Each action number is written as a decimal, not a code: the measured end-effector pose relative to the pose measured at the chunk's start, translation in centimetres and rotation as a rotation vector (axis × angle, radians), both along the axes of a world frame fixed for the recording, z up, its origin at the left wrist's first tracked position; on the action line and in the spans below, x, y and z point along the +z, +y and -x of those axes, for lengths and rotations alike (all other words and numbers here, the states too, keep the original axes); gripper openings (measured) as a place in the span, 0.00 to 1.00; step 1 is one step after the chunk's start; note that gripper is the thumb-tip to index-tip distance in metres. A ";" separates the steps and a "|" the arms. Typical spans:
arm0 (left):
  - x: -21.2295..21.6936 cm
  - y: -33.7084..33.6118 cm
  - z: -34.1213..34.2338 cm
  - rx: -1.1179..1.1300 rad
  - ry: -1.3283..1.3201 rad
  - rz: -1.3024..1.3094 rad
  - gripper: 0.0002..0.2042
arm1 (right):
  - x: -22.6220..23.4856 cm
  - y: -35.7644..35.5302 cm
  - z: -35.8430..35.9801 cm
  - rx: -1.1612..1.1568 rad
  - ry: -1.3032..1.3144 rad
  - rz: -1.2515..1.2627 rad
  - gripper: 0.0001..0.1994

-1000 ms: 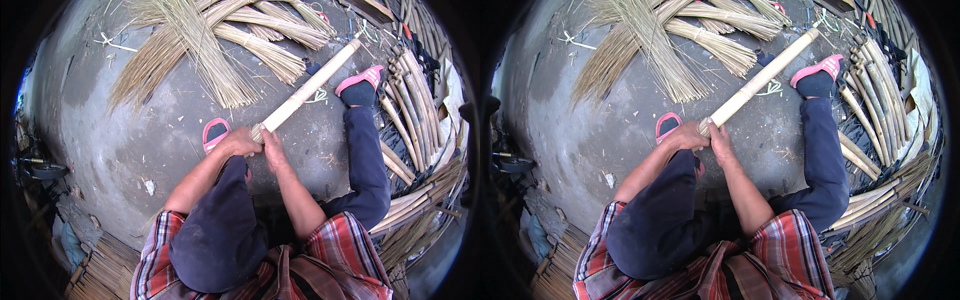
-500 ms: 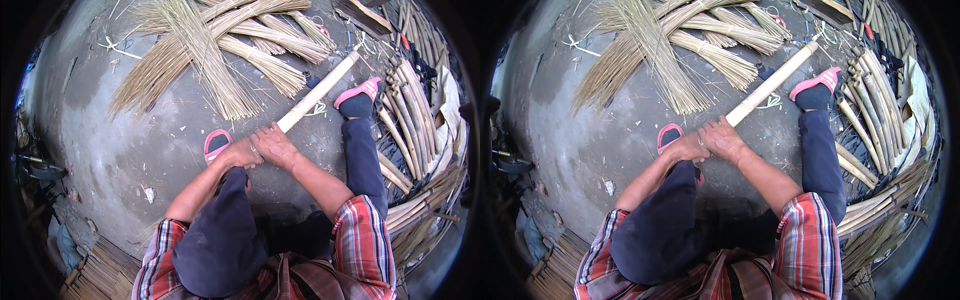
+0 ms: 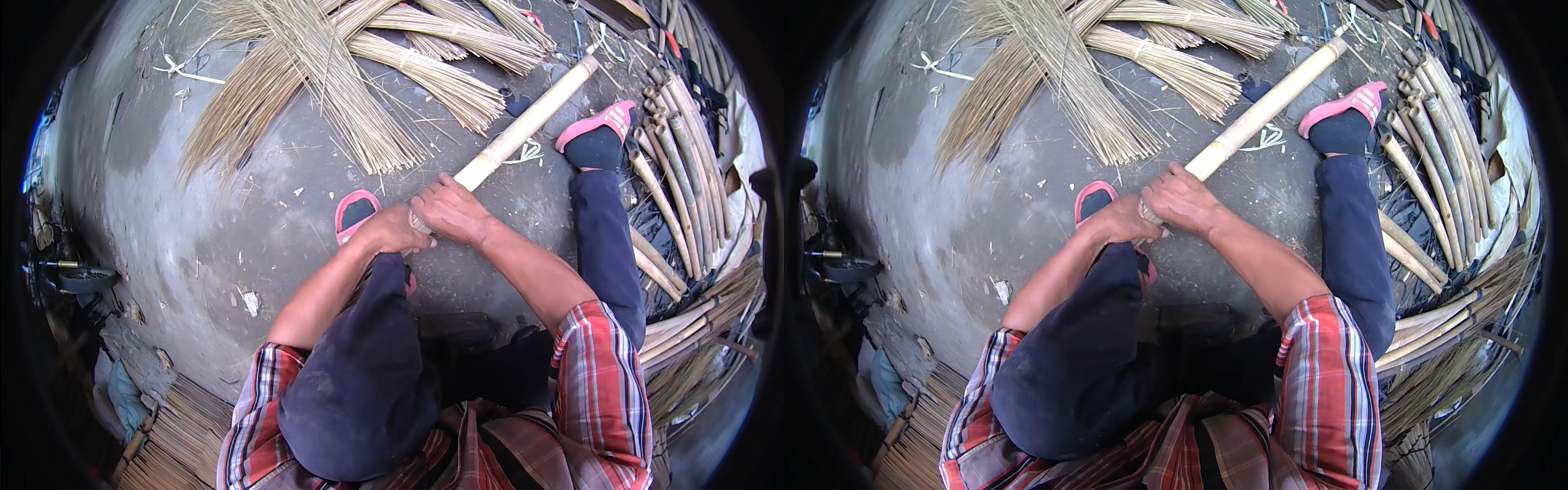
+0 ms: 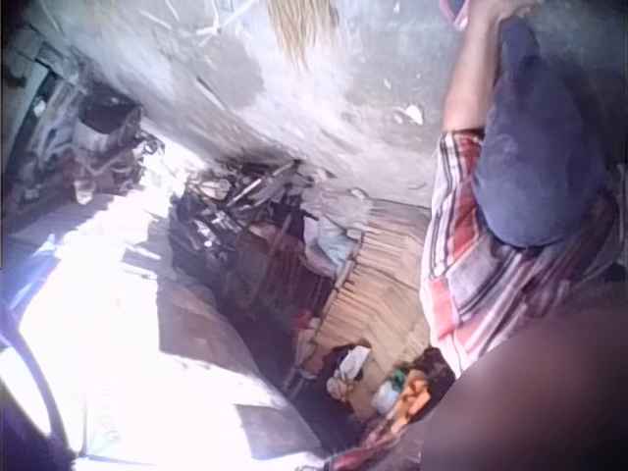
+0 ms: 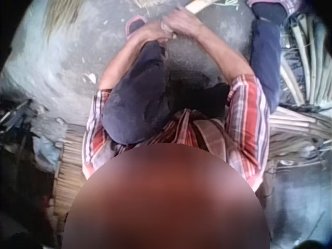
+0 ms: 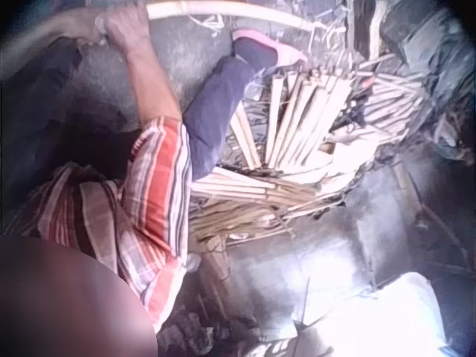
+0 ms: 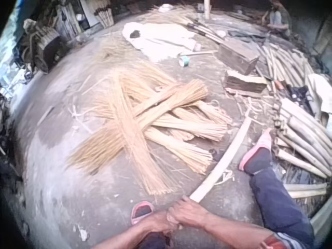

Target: The person gathers bundles of straw and attaches them to wooden sticks. They wrap a plastic strip tightly around the junction to secure the straw to the stick, then place the finished broom aside and repeat the process.

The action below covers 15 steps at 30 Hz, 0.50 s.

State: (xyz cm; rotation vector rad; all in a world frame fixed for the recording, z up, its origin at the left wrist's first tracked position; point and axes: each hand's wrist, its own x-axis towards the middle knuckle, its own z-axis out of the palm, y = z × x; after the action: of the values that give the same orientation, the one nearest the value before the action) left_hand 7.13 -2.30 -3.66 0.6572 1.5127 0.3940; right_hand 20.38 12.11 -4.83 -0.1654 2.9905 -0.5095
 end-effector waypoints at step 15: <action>1.7 1.6 -0.6 -0.115 0.533 0.093 0.25 | 4.7 4.2 -1.9 -0.157 0.267 -0.008 0.23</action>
State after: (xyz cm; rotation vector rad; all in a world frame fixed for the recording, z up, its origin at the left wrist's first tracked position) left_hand 7.70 -0.66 -1.96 0.8109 1.9709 0.0560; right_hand 22.28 16.26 -0.10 0.0032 3.2844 -0.5287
